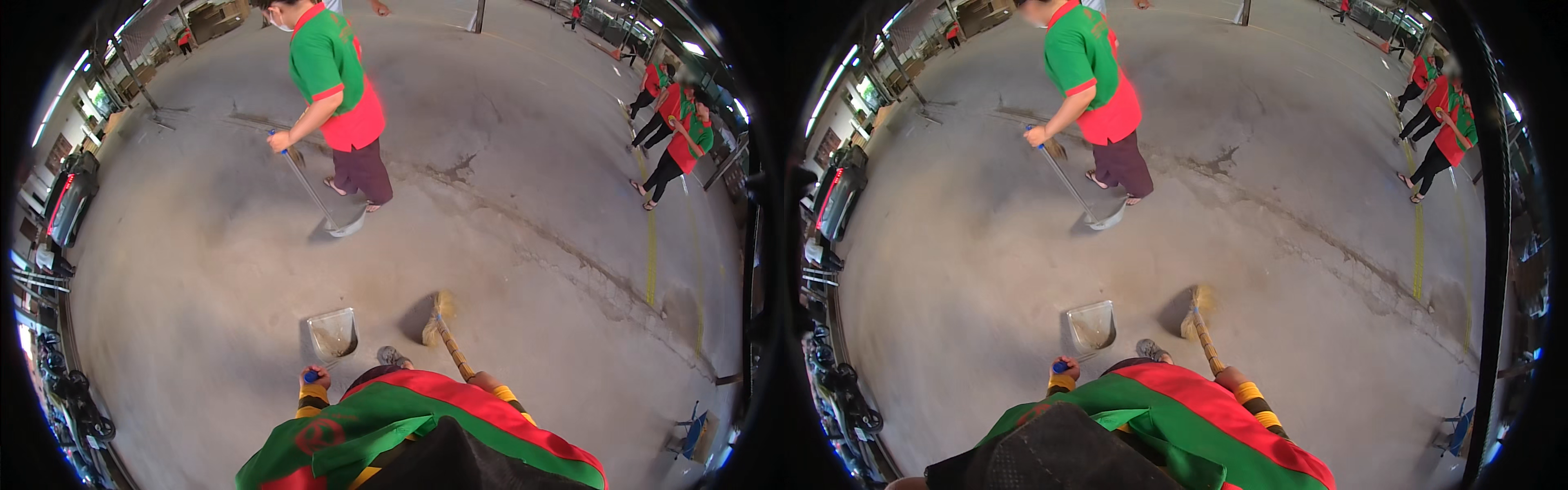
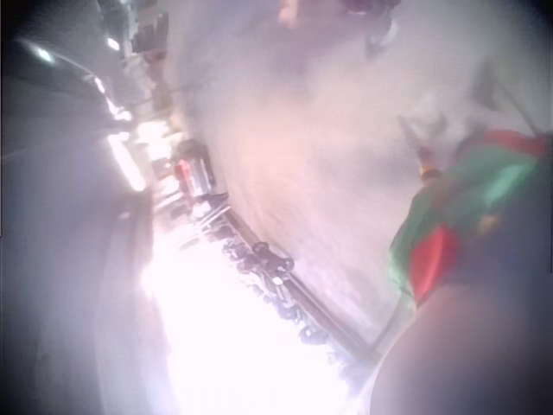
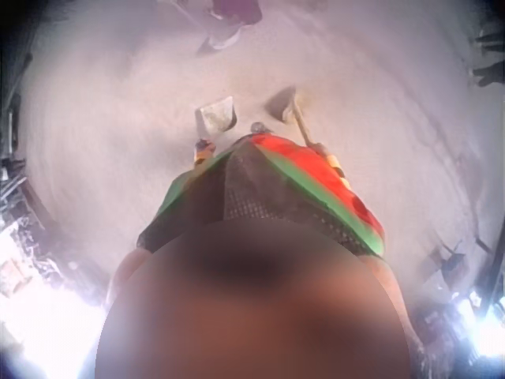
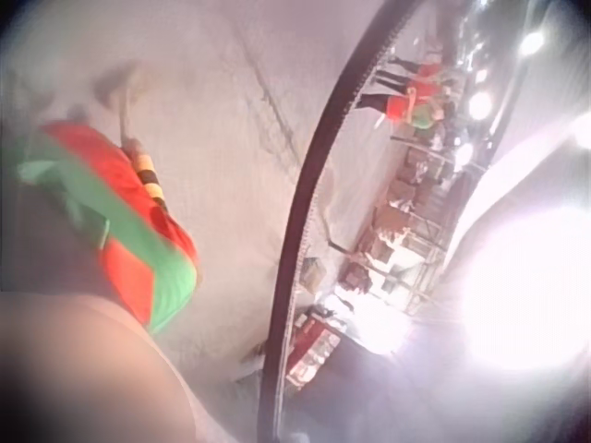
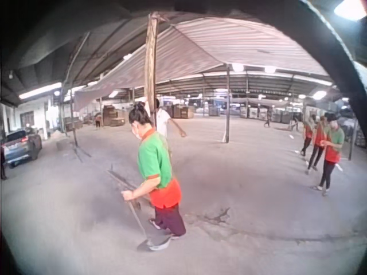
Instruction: The person sweeps a concrete floor with a broom and collects debris into a dustpan. They move across the area, sweeping toward the dustpan and occasionally adjusting position to gather scattered dirt.
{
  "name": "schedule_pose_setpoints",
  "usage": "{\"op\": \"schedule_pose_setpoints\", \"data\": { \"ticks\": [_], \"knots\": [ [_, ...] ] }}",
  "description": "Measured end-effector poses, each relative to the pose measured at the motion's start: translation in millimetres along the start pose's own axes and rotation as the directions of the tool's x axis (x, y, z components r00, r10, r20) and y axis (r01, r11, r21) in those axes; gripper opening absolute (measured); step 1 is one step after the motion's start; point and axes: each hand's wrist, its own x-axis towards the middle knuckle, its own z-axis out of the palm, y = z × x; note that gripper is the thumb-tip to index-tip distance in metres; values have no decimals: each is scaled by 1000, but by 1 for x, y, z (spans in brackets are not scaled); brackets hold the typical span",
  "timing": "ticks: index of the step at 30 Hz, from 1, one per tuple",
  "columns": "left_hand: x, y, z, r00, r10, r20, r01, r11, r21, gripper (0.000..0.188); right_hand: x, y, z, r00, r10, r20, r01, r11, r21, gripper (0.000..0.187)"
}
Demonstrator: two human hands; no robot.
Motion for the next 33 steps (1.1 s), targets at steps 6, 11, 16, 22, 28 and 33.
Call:
{"op": "schedule_pose_setpoints", "data": {
  "ticks": [6, 11, 16, 22, 28, 33],
  "knots": [
    [5, -7, 26, 998, -68, 1, 68, 996, -58, 10, -50, -18, -76, 996, 30, 88, -51, 966, 253, 25],
    [7, -19, 32, 997, -51, -53, 52, 998, 19, 10, -41, -7, -134, 991, 125, 41, -131, 973, 192, 26],
    [12, -62, 40, 997, -67, -23, 65, 996, -60, 12, 68, 24, -177, 962, 80, -261, -129, 976, -176, 26],
    [27, -80, 46, 967, -252, -32, 236, 938, -253, 18, 211, -16, -211, 953, 201, -227, -230, 967, -111, 29],
    [49, -88, 68, 977, -160, -139, 129, 970, -204, 18, 239, -69, -204, 997, 78, -5, -77, 962, -261, 35],
    [57, -105, 80, 967, -144, -212, 108, 979, -173, 18, 197, -71, -215, 992, -30, 125, 67, 951, -302, 32]
  ]
}}
